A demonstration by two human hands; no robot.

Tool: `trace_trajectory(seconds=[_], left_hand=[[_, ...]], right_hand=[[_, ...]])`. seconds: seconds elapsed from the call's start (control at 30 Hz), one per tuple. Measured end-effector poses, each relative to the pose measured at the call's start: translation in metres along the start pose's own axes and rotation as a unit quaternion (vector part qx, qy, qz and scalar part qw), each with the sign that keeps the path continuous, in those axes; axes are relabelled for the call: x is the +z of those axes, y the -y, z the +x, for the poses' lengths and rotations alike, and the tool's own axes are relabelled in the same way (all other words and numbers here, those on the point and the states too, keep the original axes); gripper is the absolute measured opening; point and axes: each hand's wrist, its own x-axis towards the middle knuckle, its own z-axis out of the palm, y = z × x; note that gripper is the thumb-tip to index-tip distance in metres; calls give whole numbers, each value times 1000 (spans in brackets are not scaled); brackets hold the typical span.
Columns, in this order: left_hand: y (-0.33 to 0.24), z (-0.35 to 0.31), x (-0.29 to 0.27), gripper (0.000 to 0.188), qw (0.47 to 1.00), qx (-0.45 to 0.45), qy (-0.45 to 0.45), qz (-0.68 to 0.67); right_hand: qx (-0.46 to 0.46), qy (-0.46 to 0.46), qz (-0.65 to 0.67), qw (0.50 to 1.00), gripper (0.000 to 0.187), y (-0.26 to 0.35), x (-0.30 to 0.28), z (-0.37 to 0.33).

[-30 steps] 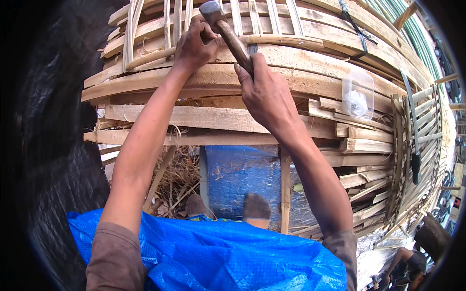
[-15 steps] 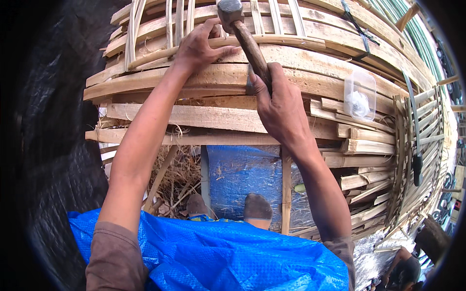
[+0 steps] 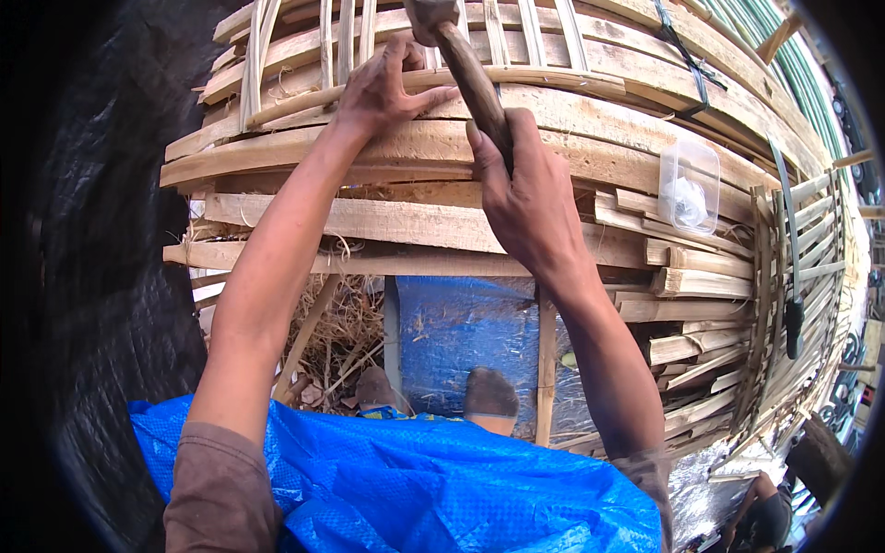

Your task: The person constructs a bamboo structure by aligning thin bamboo slats across thicker wooden support beams and securing them using a hammer and small nails.

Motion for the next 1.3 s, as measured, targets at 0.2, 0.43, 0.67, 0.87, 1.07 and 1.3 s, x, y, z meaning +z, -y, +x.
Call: trace_trajectory(seconds=[0.2, 0.43, 0.67, 0.87, 1.07, 1.3], left_hand=[[1, 12, -3, 64, 999, 42, 1, -4], [4, 19, 4, 58, 991, 117, -52, 27], [17, 25, -5, 22, 993, 75, -22, -89], [13, 21, 1, 26, 996, 69, -55, -15], [2, 24, -8, 37, 992, -62, -31, -106], [4, 32, 13, 52, 998, -58, 29, -14]], right_hand=[[124, -6, 2, 992, 35, -32, -16, -35], [110, -28, 42, 993, 33, -41, -23, -37], [55, 2, 2, 998, 28, -27, -17, -25], [16, 16, 3, 1000, 26, -20, -1, -5], [35, 14, -4, 999, 27, -30, 3, 2], [85, -35, -14, 996, 32, -43, -7, -10]])
